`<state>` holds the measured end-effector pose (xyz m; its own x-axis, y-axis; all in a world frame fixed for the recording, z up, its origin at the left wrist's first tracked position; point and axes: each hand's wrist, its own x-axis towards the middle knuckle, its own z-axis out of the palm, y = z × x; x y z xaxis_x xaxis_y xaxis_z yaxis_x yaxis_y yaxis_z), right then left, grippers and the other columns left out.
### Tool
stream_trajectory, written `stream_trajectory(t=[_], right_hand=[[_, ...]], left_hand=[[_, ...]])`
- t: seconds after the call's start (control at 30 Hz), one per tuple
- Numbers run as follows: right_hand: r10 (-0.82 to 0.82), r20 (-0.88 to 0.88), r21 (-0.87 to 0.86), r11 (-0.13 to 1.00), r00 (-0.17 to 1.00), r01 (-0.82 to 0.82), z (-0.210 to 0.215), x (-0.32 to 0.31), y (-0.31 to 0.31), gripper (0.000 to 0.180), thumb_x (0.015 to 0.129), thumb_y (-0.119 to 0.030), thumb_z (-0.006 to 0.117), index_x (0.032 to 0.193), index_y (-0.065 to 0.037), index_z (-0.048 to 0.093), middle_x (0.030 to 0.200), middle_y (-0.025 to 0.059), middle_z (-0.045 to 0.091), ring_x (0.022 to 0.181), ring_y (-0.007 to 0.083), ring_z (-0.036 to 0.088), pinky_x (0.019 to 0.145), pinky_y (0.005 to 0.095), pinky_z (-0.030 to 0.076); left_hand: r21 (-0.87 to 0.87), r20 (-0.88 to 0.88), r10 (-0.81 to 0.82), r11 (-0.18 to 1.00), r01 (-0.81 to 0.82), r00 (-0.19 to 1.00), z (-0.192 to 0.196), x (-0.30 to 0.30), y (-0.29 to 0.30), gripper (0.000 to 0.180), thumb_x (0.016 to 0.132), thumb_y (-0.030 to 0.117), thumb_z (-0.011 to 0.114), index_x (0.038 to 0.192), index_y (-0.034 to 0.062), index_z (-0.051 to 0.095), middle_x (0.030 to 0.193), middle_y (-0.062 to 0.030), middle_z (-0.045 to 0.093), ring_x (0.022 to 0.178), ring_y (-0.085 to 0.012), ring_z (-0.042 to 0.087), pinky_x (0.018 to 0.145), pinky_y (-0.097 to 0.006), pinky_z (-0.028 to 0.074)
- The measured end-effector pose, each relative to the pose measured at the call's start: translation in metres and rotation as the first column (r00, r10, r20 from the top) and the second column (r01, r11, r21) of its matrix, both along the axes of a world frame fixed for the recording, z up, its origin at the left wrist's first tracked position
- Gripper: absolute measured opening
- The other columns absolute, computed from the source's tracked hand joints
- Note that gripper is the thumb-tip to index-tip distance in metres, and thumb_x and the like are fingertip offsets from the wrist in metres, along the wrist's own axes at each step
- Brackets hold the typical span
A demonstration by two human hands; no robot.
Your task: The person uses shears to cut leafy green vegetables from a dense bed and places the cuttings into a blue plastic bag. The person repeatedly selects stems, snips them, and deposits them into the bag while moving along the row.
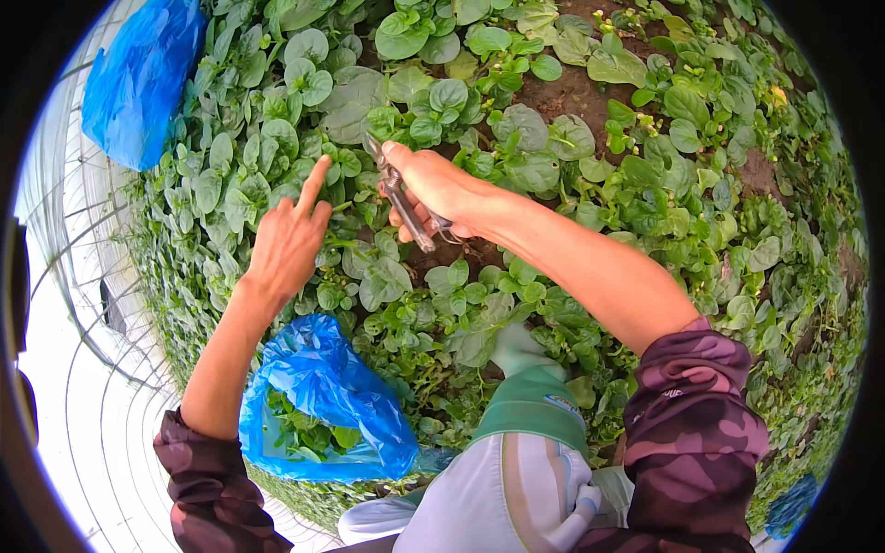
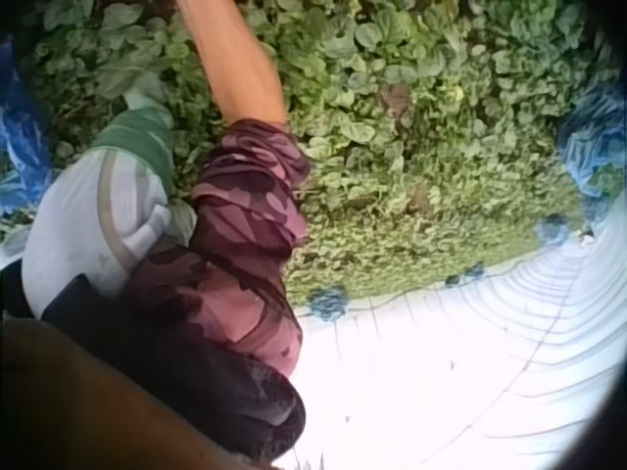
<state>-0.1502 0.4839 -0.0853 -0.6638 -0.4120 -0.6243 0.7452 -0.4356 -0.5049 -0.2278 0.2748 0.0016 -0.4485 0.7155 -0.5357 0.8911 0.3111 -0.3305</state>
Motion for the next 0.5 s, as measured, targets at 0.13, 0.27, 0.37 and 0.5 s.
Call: stream_trajectory(t=[0.13,0.27,0.37,0.5], right_hand=[[-0.011,-0.002,-0.013,1.0,1.0,0.011,0.001,0.022,0.013,0.058,0.104,-0.057,0.026,0.107,-0.005,0.052,0.069,0.0071,0.056,0.054,0.0173,0.056,0.051,0.0315,0.048],[-0.016,0.059,0.07,0.997,0.998,0.012,0.002,0.038,0.033,0.062,0.103,-0.059,0.027,0.11,-0.003,0.052,0.069,0.0079,0.056,0.055,0.0162,0.056,0.052,0.0325,0.05],[0.071,0.091,0.162,0.983,0.993,-0.085,0.004,0.042,0.036,0.063,0.103,-0.059,0.027,0.109,-0.002,0.053,0.068,0.008,0.058,0.052,0.0168,0.058,0.05,0.0324,0.049],[0.165,0.089,0.235,0.955,0.982,-0.182,0.008,0.038,0.04,0.063,0.103,-0.059,0.025,0.106,-0.003,0.054,0.069,0.0079,0.059,0.054,0.0187,0.062,0.051,0.0333,0.051]], left_hand=[[0.042,0.049,-0.054,0.998,0.052,0.997,0.0,-0.003,0.023,0.028,0.065,-0.003,0.067,0.09,0.0027,0.058,0.156,-0.0173,0.031,0.076,-0.0256,0.062,0.069,-0.037,0.054],[0.059,0.179,-0.055,0.997,0.045,0.982,-0.002,-0.008,0.05,0.027,0.065,-0.004,0.066,0.09,0.0009,0.058,0.155,-0.018,0.034,0.079,-0.0291,0.065,0.069,-0.039,0.055],[0.077,0.278,-0.018,0.997,-0.003,0.96,-0.014,-0.013,0.065,0.029,0.064,-0.005,0.065,0.092,-0.0011,0.059,0.152,-0.0196,0.037,0.084,-0.0345,0.068,0.071,-0.043,0.055],[-0.083,0.306,0.112,0.992,-0.091,0.945,-0.022,-0.022,0.082,0.039,0.066,-0.004,0.066,0.105,-0.0019,0.06,0.149,-0.0207,0.041,0.093,-0.0374,0.068,0.076,-0.045,0.056]])
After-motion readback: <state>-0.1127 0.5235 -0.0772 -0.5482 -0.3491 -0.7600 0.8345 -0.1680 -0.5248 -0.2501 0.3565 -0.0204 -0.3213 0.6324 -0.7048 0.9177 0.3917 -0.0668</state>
